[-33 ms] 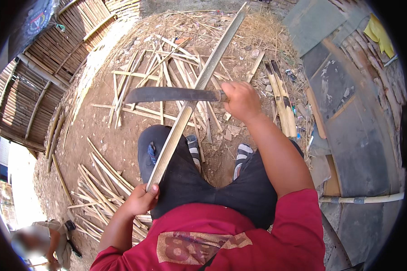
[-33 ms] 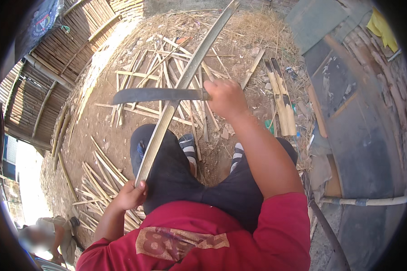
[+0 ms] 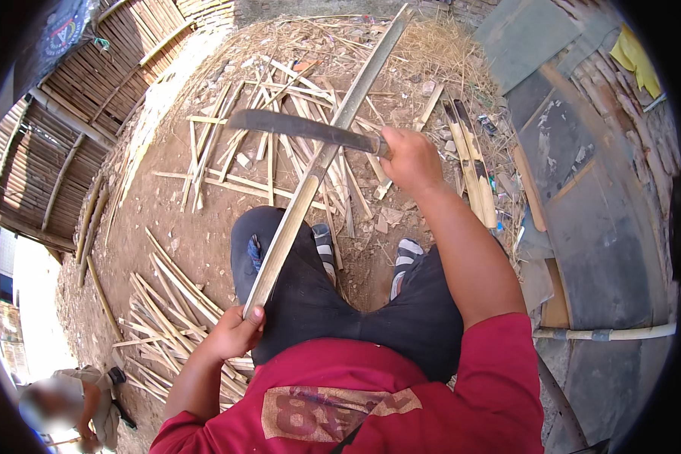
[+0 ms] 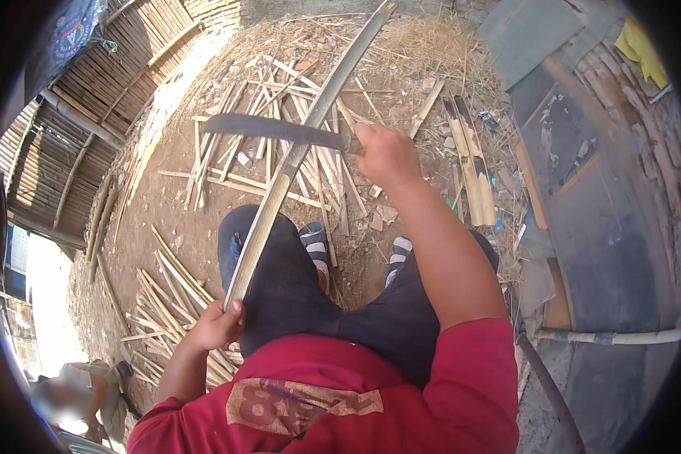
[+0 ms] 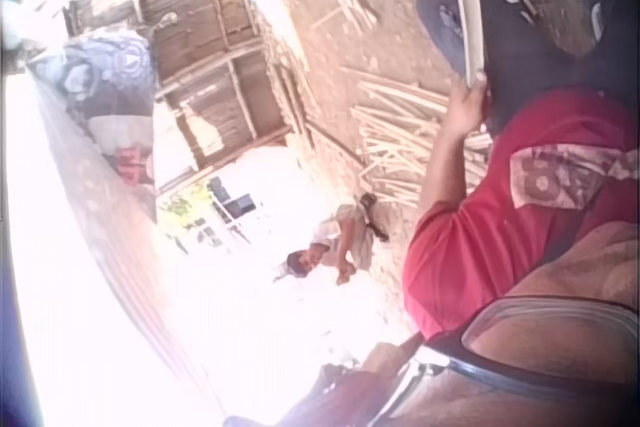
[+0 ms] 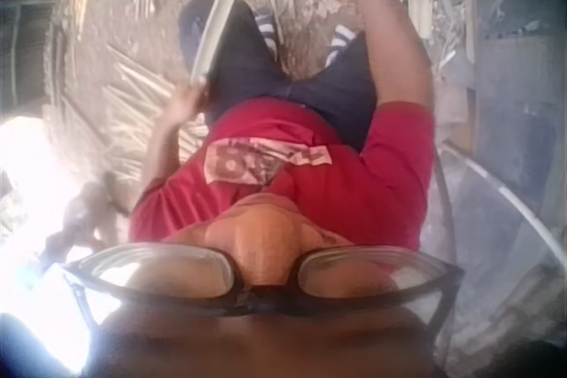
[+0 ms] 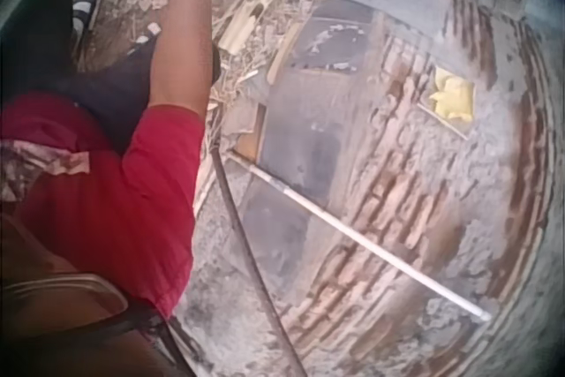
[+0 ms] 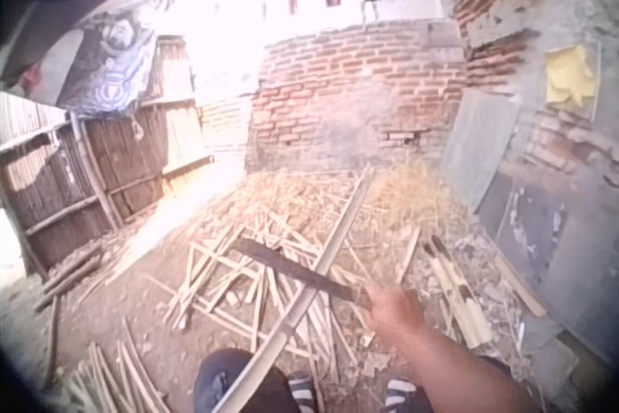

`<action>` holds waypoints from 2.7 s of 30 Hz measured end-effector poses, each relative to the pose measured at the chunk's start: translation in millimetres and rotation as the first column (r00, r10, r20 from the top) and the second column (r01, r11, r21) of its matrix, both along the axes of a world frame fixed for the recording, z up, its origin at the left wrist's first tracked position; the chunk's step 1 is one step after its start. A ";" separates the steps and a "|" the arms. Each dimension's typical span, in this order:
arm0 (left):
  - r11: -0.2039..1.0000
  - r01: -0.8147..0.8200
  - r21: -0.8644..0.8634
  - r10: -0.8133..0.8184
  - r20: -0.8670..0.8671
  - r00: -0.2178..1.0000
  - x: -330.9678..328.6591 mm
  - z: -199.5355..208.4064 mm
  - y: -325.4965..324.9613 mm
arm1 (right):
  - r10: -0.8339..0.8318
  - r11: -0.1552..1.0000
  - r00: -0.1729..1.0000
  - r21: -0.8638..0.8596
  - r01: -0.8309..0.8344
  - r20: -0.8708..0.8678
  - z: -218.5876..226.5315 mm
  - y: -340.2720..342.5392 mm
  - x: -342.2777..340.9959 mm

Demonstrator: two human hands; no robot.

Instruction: The person sits on the ground and uses a machete to split a long bamboo stick into thin strips. The person holds the bamboo with the left hand and repeatedly strikes it with the machete in the right hand to create uniform strips.

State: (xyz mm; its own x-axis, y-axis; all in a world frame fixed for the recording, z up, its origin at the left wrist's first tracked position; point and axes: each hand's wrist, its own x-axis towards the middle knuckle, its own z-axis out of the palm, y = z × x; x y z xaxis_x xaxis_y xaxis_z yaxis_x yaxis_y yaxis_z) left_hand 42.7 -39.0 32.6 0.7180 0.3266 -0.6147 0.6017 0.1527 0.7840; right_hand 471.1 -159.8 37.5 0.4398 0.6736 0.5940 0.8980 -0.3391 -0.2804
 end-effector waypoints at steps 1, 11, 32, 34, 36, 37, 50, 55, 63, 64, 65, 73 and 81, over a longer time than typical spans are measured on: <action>1.000 0.001 0.027 -0.001 -0.010 1.000 2.4 3.7 1.5 | 0.024 1.000 1.000 0.001 -0.024 -0.014 1.5 0.2 -0.1; 0.980 0.042 0.195 -0.027 -0.080 0.996 -9.5 -7.6 5.4 | 0.016 0.993 0.984 -0.112 -0.037 -0.179 5.4 -5.3 1.5; 0.987 0.038 0.158 -0.016 -0.136 0.991 -67.8 -41.7 14.6 | 0.074 0.887 0.932 -0.404 -0.224 -0.354 -21.1 14.9 -29.3; 0.995 0.026 0.092 -0.008 -0.188 0.982 -64.0 -36.6 18.3 | -0.052 0.959 0.896 -0.272 -0.079 -0.440 -21.9 16.9 -5.8; 0.989 0.048 0.138 -0.021 -0.188 0.982 -66.1 -35.6 21.2 | 0.037 0.936 0.917 -0.309 -0.171 -0.396 -21.8 17.3 -13.6; 0.988 0.054 0.143 -0.025 -0.193 0.981 -68.1 -35.9 21.8 | 0.077 0.921 0.924 -0.329 -0.210 -0.374 -19.7 12.1 -20.0; 0.970 0.056 0.235 -0.010 -0.190 0.982 -61.4 -38.1 22.5 | 0.167 0.860 0.926 -0.408 -0.305 -0.339 -19.5 11.7 -51.1; 0.975 0.032 0.220 0.016 -0.214 0.977 -68.4 -45.3 18.5 | 0.066 0.881 0.955 -0.432 -0.192 -0.290 -8.4 9.6 -46.4; 0.990 0.004 0.140 0.019 -0.158 0.987 -71.8 -59.1 26.0 | 0.021 0.934 0.955 -0.335 -0.124 -0.296 -25.0 2.4 -13.9; 0.992 -0.009 0.123 0.032 -0.183 0.983 -67.1 -49.2 22.8 | 0.039 0.918 0.959 -0.368 -0.145 -0.281 -10.2 0.4 -23.1; 0.990 -0.002 0.143 0.024 -0.153 0.988 -69.0 -44.6 21.9 | 0.100 0.894 0.969 -0.406 -0.188 -0.228 -1.2 0.9 -31.4; 0.986 0.034 0.162 -0.006 -0.171 0.985 -71.7 -54.0 26.2 | 0.029 0.934 0.974 -0.342 -0.106 -0.223 -11.9 -8.1 -2.8; 0.956 0.075 0.283 -0.024 -0.177 0.984 -53.4 -37.7 23.8 | -0.114 0.929 0.933 -0.368 -0.021 -0.343 -1.2 -17.8 30.1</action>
